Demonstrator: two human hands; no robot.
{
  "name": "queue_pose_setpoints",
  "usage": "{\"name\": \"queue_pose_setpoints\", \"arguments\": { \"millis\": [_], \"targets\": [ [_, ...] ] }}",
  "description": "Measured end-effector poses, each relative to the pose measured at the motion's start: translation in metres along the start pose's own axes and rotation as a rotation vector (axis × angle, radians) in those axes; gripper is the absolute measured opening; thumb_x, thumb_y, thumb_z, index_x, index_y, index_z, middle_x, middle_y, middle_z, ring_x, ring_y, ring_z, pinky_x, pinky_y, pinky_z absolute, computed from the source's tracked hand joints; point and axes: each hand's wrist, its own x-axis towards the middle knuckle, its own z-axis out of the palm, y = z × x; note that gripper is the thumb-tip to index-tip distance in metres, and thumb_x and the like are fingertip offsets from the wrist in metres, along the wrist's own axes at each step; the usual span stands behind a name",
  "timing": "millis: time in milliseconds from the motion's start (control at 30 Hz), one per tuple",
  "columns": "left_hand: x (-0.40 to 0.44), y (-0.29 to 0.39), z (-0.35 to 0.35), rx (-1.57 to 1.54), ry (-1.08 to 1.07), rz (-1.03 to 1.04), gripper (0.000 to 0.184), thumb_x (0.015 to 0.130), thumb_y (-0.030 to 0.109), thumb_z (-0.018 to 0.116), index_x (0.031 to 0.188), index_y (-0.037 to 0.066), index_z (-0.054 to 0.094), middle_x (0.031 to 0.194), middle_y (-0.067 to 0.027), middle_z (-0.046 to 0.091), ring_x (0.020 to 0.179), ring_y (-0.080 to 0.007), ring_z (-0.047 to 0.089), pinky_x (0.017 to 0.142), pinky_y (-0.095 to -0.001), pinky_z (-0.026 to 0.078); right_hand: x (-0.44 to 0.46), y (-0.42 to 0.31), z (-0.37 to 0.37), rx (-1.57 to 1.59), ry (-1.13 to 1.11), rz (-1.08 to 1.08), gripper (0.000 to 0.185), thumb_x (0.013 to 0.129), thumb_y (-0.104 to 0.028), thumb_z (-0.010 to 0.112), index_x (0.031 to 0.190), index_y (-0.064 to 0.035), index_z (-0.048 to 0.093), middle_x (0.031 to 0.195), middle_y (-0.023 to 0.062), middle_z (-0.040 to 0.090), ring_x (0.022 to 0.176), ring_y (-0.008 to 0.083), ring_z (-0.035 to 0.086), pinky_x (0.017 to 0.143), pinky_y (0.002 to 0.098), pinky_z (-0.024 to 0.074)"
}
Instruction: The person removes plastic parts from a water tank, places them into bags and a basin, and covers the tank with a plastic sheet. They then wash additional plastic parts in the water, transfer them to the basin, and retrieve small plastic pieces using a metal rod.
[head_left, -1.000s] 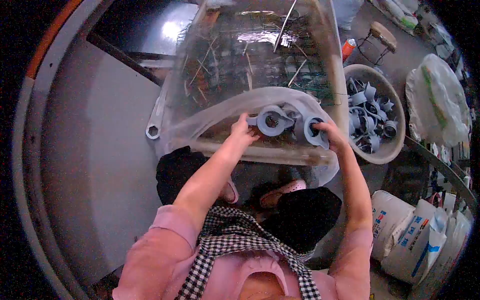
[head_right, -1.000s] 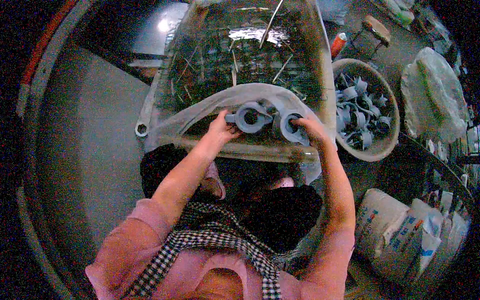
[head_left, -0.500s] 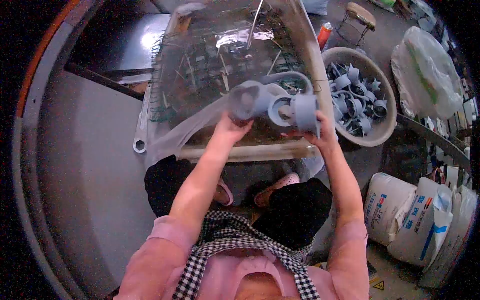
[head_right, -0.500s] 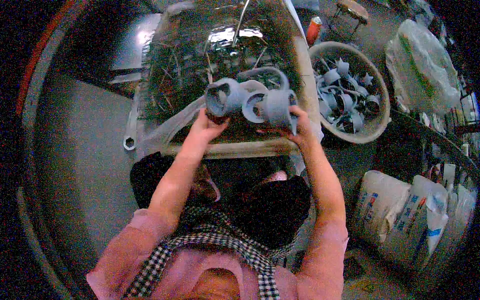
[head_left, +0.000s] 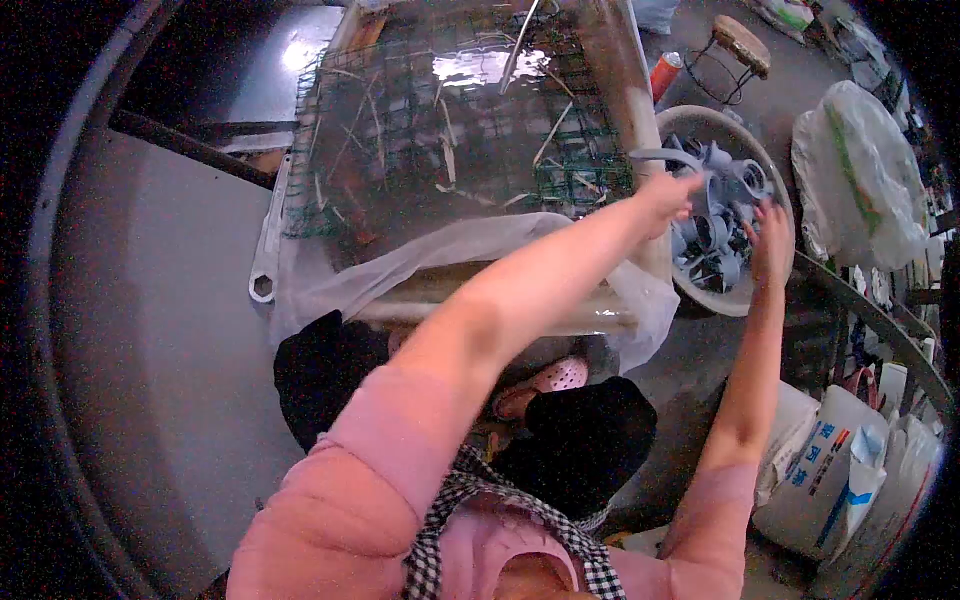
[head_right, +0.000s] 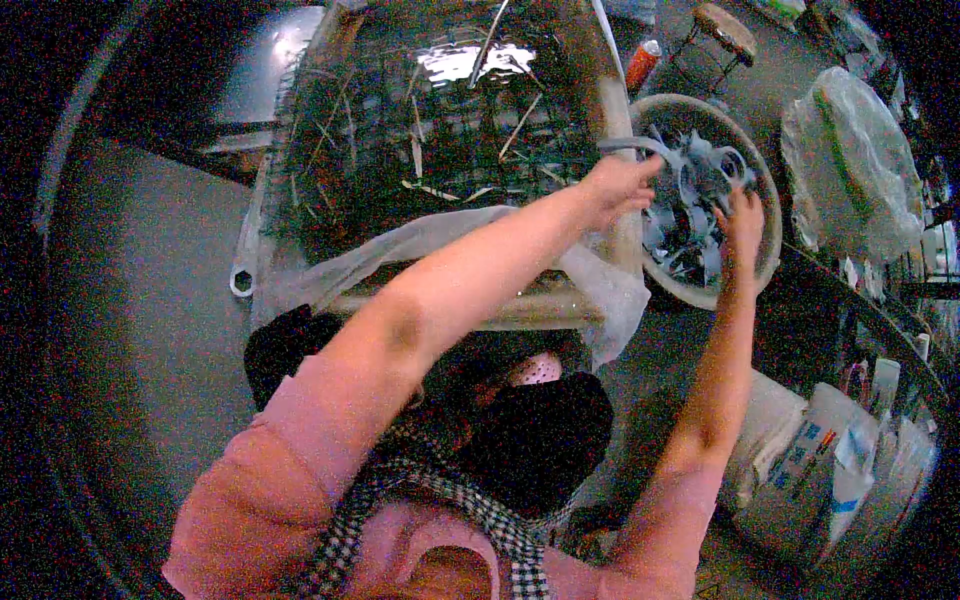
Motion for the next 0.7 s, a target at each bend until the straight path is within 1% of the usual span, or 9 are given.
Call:
{"name": "queue_pose_setpoints", "arguments": {
  "millis": [100,167,233,300,367,433,467,567,700],
  "targets": [
    [-0.046,-0.002,-0.044,0.554,-0.396,0.130,0.033,0.083,0.034,0.054,0.083,0.001,0.060,0.077,-0.0065,0.058,0.071,-0.0134,0.054,0.061,-0.0281,0.045,-0.064,-0.031,0.072,-0.318,-0.345,-0.103,0.022,0.083,-0.013,0.045,0.097,0.0004,0.056,0.093,0.0063,0.058,0.083,0.0159,0.057,0.075,0.0278,0.0442],
    [-0.080,0.009,-0.103,1.057,-0.492,0.257,0.033,0.084,0.033,0.050,0.074,0.004,0.061,0.065,-0.0009,0.057,0.063,-0.0092,0.051,0.058,-0.0266,0.043,-0.104,0.011,0.113,0.014,-0.653,0.054,0.024,0.078,-0.004,0.043,0.096,0.0006,0.058,0.078,0.0090,0.060,0.073,0.0140,0.056,0.066,0.0285,0.0451],
    [-0.102,0.014,-0.169,1.151,-0.643,0.058,0.028,0.084,0.028,0.049,0.072,0.003,0.058,0.059,-0.0028,0.054,0.056,-0.0105,0.047,0.056,-0.0307,0.041,-0.112,0.056,0.140,-0.508,-1.015,0.018,0.023,0.078,0.000,0.038,0.092,0.0070,0.056,0.080,0.0132,0.060,0.075,0.0183,0.059,0.071,0.0301,0.0476],
    [-0.134,0.027,-0.205,1.494,-0.484,-0.080,0.025,0.083,0.025,0.049,0.076,0.003,0.058,0.062,-0.0086,0.056,0.061,-0.0168,0.054,0.061,-0.0334,0.043,-0.120,0.050,0.157,-0.774,-1.084,-0.025,0.024,0.078,-0.003,0.043,0.095,0.0061,0.056,0.081,0.0186,0.059,0.077,0.0256,0.059,0.072,0.0310,0.0474],
    [-0.155,0.022,-0.233,1.616,-0.467,-0.181,0.024,0.083,0.024,0.048,0.078,0.003,0.059,0.066,-0.0115,0.058,0.065,-0.0217,0.057,0.063,-0.0362,0.044,-0.112,0.112,0.175,-1.422,-1.430,-0.334,0.029,0.076,-0.006,0.047,0.102,0.0053,0.053,0.085,0.0209,0.059,0.078,0.0324,0.059,0.071,0.0340,0.0475],
    [-0.143,-0.022,-0.276,1.648,-0.473,0.048,0.028,0.079,0.023,0.050,0.078,-0.004,0.060,0.074,-0.0224,0.059,0.076,-0.0341,0.057,0.068,-0.0415,0.044,-0.099,0.157,0.180,-1.454,-1.200,-0.399,0.031,0.076,-0.011,0.047,0.104,0.0017,0.054,0.093,0.0191,0.058,0.086,0.0328,0.055,0.077,0.0379,0.0434],
    [-0.138,-0.034,-0.279,1.644,-0.477,0.055,0.028,0.079,0.023,0.050,0.078,-0.004,0.060,0.074,-0.0224,0.059,0.076,-0.0341,0.057,0.068,-0.0415,0.044,-0.091,0.184,0.184,-1.385,-1.024,-0.432,0.032,0.076,-0.014,0.047,0.104,0.0000,0.054,0.097,0.0181,0.057,0.090,0.0330,0.054,0.080,0.0398,0.0414],
    [-0.106,-0.071,-0.269,1.683,-0.272,-0.143,0.041,0.080,0.029,0.050,0.101,-0.007,0.049,0.091,-0.0263,0.056,0.088,-0.0371,0.055,0.076,-0.0421,0.043,-0.064,0.256,0.188,-1.207,-0.651,-0.558,0.036,0.076,-0.022,0.046,0.106,-0.0053,0.054,0.109,0.0154,0.054,0.102,0.0336,0.049,0.089,0.0455,0.0353],
    [-0.074,-0.093,-0.230,1.596,-0.103,-0.242,0.065,0.079,0.039,0.051,0.121,-0.007,0.032,0.103,-0.0278,0.052,0.097,-0.0378,0.052,0.083,-0.0409,0.041,-0.048,0.243,0.197,-1.053,-0.541,-0.442,0.035,0.076,-0.023,0.046,0.106,-0.0050,0.054,0.107,0.0155,0.055,0.100,0.0332,0.049,0.088,0.0448,0.0361]
  ]
}}
